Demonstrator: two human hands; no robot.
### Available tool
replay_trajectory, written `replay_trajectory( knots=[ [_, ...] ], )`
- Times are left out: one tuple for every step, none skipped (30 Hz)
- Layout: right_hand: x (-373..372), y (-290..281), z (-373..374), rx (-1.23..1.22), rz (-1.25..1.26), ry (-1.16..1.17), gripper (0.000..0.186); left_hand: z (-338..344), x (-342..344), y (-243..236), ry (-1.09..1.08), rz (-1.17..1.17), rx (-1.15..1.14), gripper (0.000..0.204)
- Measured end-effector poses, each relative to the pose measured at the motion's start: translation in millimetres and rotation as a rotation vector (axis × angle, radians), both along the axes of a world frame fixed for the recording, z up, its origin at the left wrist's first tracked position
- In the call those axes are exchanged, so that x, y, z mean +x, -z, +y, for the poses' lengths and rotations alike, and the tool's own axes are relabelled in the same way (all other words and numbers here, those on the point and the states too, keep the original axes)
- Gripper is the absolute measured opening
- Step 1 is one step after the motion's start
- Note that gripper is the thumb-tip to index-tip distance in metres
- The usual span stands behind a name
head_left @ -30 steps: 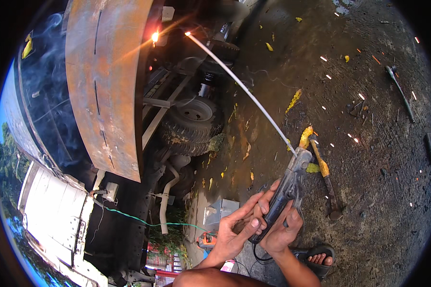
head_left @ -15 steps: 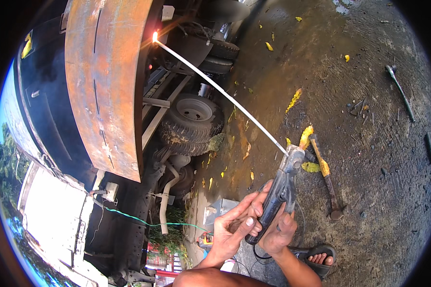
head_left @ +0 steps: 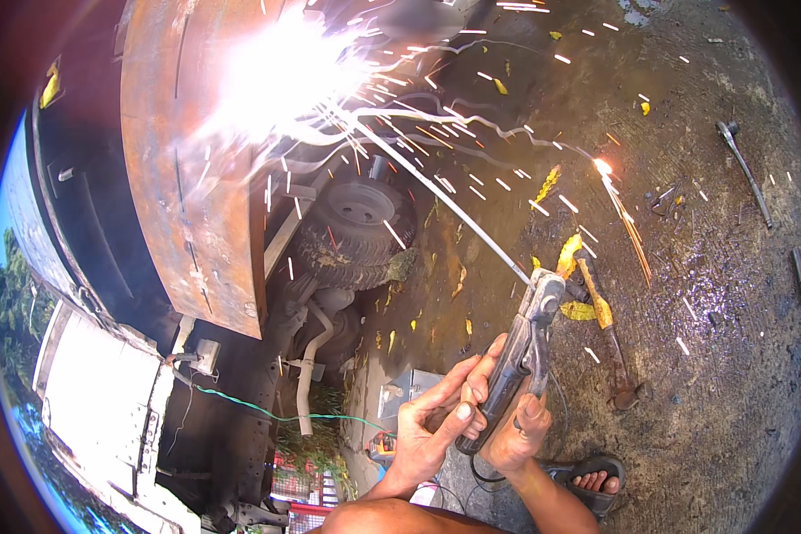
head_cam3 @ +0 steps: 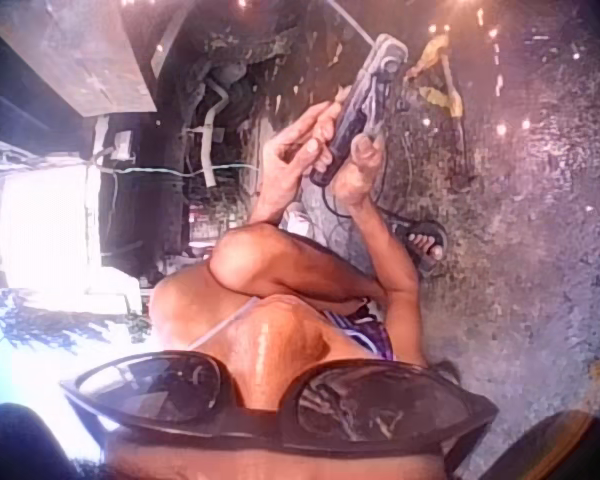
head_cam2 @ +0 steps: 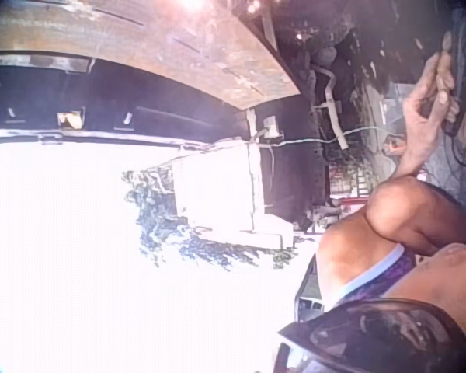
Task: The person welds a curved metal panel attached to a vehicle using a handheld welding torch. They prepare the welder, insert a new electrode, and apply welds along the panel edge, producing sparks. The person also uses pliers to cut a metal rod and handles a box of electrodes.
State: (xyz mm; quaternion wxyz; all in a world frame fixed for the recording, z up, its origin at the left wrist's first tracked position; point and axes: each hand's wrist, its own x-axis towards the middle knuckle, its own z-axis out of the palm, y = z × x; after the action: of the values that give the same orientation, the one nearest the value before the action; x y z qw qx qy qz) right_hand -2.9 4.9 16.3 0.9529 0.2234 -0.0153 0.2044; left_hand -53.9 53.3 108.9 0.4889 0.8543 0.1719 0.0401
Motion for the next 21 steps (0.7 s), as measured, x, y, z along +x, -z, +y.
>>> replay_trajectory(
  knots=[
    [0,-1,0,0.000,0.005,-0.001,0.084,0,0,0,0.000,0.000,-0.001,0.055],
    [0,-1,0,0.001,0.003,0.000,0.084,0,0,-1,-0.001,-0.001,0.002,0.055],
    [0,-1,0,0.000,0.002,0.001,0.083,-1,0,-1,-0.003,-0.001,0.004,0.055],
    [0,-1,0,0.000,0.000,0.001,0.083,-1,1,-1,-0.004,-0.002,0.006,0.055],
    [0,0,1,0.010,-0.004,-0.001,0.083,-1,1,-1,-0.006,-0.004,0.009,0.056],
    [1,0,1,0.018,-0.009,-0.003,0.082,-2,1,-1,-0.007,-0.006,0.011,0.056],
    [1,1,1,0.027,-0.014,-0.004,0.082,-2,1,-1,-0.007,-0.008,0.012,0.056],
    [-2,2,4,0.027,-0.015,0.010,0.076,0,0,0,-0.011,0.029,0.008,0.056],
    [-4,0,4,0.037,0.048,0.029,0.073,2,0,0,-0.012,0.066,0.005,0.057],
    [-6,-3,5,0.048,0.111,0.047,0.070,2,0,-1,-0.013,0.103,0.002,0.057],
    [-8,-1,13,-0.032,0.201,0.087,0.067,-3,4,1,0.025,0.121,0.045,0.059],
    [-10,0,14,-0.036,0.206,0.075,0.067,-3,4,2,0.036,0.132,0.038,0.060],
    [-11,3,14,-0.040,0.212,0.063,0.067,-2,3,3,0.047,0.144,0.032,0.060],
    [-12,5,14,-0.044,0.218,0.051,0.067,-1,2,3,0.057,0.156,0.026,0.061],
    [-15,9,13,-0.078,0.170,0.031,0.068,-2,1,2,0.014,0.164,0.028,0.061],
    [-17,9,13,-0.075,0.142,0.023,0.068,1,-1,1,0.020,0.166,0.016,0.060],
    [-19,8,13,-0.071,0.115,0.014,0.068,5,-3,0,0.026,0.167,0.004,0.059],
    [-19,7,11,-0.066,0.084,0.010,0.068,6,-3,-1,0.037,0.165,-0.007,0.059],
    [-19,7,9,-0.029,0.070,0.010,0.069,4,-2,-2,0.022,0.166,0.007,0.058],
    [-20,5,7,-0.011,0.064,0.009,0.069,0,-2,-4,0.007,0.167,0.020,0.057],
    [-22,4,8,0.007,0.059,0.006,0.070,-1,-1,-5,-0.010,0.168,0.034,0.056]
  ],
)
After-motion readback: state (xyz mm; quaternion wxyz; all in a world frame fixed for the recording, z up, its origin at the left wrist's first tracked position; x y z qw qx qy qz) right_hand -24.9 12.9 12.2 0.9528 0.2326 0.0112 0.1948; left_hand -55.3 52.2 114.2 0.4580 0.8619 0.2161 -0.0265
